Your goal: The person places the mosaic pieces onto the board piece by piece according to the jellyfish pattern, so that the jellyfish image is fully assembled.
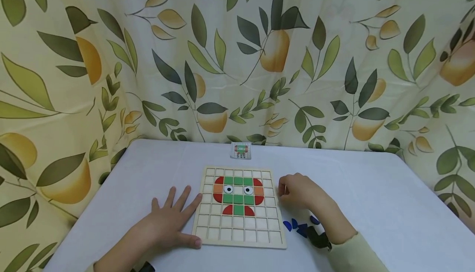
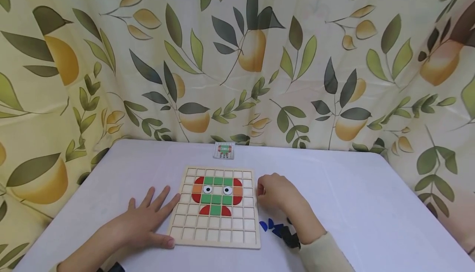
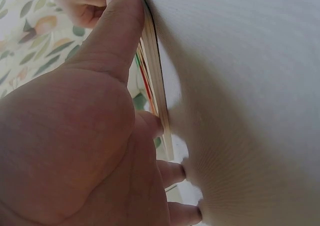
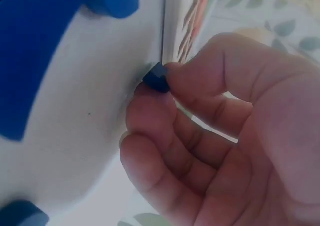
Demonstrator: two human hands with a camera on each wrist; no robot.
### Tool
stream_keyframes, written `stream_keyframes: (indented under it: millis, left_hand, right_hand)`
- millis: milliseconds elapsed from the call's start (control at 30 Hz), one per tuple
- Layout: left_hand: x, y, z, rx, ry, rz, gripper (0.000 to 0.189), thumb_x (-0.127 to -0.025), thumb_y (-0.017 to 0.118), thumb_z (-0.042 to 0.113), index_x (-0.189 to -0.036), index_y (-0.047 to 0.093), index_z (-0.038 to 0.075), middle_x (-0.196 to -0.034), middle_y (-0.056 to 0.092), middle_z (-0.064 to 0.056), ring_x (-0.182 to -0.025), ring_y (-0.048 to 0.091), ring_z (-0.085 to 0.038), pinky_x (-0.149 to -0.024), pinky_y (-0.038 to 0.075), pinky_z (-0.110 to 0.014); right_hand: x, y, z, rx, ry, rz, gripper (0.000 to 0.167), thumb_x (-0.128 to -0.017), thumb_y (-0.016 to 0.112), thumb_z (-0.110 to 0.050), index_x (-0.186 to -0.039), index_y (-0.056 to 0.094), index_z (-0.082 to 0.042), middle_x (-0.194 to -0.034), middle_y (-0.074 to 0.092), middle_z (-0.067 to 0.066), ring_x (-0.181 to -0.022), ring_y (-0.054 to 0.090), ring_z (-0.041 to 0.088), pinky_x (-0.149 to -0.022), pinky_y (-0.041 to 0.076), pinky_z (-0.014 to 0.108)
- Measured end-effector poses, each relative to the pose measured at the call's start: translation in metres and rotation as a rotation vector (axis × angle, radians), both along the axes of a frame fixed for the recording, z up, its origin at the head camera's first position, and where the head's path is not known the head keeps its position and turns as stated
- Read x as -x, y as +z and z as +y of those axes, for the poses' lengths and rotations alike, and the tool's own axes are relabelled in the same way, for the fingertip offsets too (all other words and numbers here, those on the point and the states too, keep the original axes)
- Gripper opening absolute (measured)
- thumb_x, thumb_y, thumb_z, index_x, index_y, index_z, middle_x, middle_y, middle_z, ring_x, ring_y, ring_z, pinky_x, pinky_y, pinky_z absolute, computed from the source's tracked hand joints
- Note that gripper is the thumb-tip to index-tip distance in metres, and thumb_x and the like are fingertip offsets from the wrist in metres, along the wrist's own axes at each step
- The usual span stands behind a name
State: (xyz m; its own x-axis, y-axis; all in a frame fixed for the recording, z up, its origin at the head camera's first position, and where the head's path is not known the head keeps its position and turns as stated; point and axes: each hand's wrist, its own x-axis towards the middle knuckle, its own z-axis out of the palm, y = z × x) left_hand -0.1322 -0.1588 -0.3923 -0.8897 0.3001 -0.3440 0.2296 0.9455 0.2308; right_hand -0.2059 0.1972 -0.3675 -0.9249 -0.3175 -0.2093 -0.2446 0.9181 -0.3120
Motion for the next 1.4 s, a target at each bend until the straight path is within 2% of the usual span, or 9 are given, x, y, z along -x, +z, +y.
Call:
stream_keyframes:
  millis: [133, 233, 333, 400, 533, 867, 1033, 1400]
  left_hand:
    - [0.000, -0.001, 0.000, 0.005, -0.002, 0.004, 0.118, -0.062, 0.068, 0.083, -0.159, 0.026, 0.029, -0.168, 0.013, -0.012, -0.149, 0.004, -0.053, -0.098, 0.006, -0.086]
    - [0.001, -0.002, 0.000, 0.008, -0.005, 0.007, 0.119, -0.062, 0.068, 0.083, -0.159, 0.026, 0.029, -0.167, 0.014, -0.012, -0.149, 0.005, -0.054, -0.098, 0.007, -0.086]
    - [0.002, -0.003, -0.001, 0.006, -0.004, 0.009, 0.119, -0.062, 0.068, 0.083, -0.159, 0.026, 0.029, -0.167, 0.013, -0.012, -0.149, 0.004, -0.054, -0.098, 0.006, -0.086]
    - [0.001, -0.002, -0.001, 0.006, -0.004, 0.007, 0.119, -0.062, 0.068, 0.083, -0.159, 0.026, 0.029, -0.168, 0.013, -0.012, -0.149, 0.004, -0.054, -0.098, 0.006, -0.086]
    - [0.003, 0.000, 0.000, 0.003, -0.005, 0.016, 0.119, -0.062, 0.068, 0.083, -0.159, 0.026, 0.028, -0.167, 0.014, -0.013, -0.148, 0.005, -0.055, -0.097, 0.007, -0.087]
    - [0.002, -0.002, -0.001, 0.013, -0.011, 0.026, 0.119, -0.062, 0.065, 0.086, -0.159, 0.026, 0.029, -0.167, 0.013, -0.013, -0.149, 0.005, -0.054, -0.098, 0.008, -0.086]
    - [0.001, -0.003, -0.001, 0.017, -0.014, 0.026, 0.119, -0.062, 0.065, 0.086, -0.159, 0.025, 0.029, -0.167, 0.013, -0.013, -0.149, 0.005, -0.054, -0.098, 0.008, -0.086]
    - [0.000, -0.002, -0.001, 0.012, -0.006, 0.024, 0.119, -0.062, 0.067, 0.084, -0.159, 0.026, 0.029, -0.167, 0.014, -0.013, -0.149, 0.005, -0.054, -0.098, 0.008, -0.086]
  right_hand:
    - [0.000, 0.002, -0.004, 0.081, 0.038, 0.029, 0.011, -0.086, 0.071, -0.008, -0.081, 0.064, -0.017, -0.070, 0.056, -0.002, -0.069, 0.051, 0.016, -0.063, 0.043, 0.031]
    - [-0.004, 0.004, -0.015, 0.201, 0.137, 0.009, 0.010, -0.087, 0.068, -0.006, -0.085, 0.066, -0.015, -0.072, 0.058, -0.004, -0.071, 0.051, 0.014, -0.063, 0.043, 0.029]
    - [-0.012, 0.005, -0.030, 0.276, 0.246, -0.038, 0.011, -0.088, 0.067, -0.005, -0.087, 0.068, -0.015, -0.076, 0.061, -0.008, -0.072, 0.053, 0.012, -0.063, 0.046, 0.026]
    - [-0.017, 0.005, -0.040, 0.295, 0.302, -0.066, 0.012, -0.088, 0.069, -0.005, -0.087, 0.070, -0.016, -0.079, 0.063, -0.010, -0.072, 0.055, 0.010, -0.064, 0.047, 0.025]
    - [-0.025, 0.005, -0.053, 0.288, 0.353, -0.085, 0.013, -0.088, 0.072, -0.005, -0.085, 0.072, -0.018, -0.079, 0.064, -0.013, -0.070, 0.056, 0.006, -0.065, 0.049, 0.024]
    - [-0.037, -0.001, -0.065, 0.107, 0.334, 0.069, 0.018, -0.087, 0.071, -0.007, -0.080, 0.070, -0.023, -0.075, 0.062, -0.017, -0.068, 0.053, 0.006, -0.067, 0.047, 0.025]
    - [-0.042, -0.002, -0.070, 0.092, 0.304, 0.068, 0.017, -0.086, 0.071, -0.008, -0.079, 0.068, -0.024, -0.073, 0.061, -0.015, -0.066, 0.052, 0.006, -0.063, 0.045, 0.025]
    - [-0.045, -0.004, -0.072, 0.095, 0.312, 0.052, 0.021, -0.081, 0.078, -0.011, -0.078, 0.061, -0.022, -0.064, 0.051, -0.011, -0.061, 0.047, 0.007, -0.055, 0.039, 0.024]
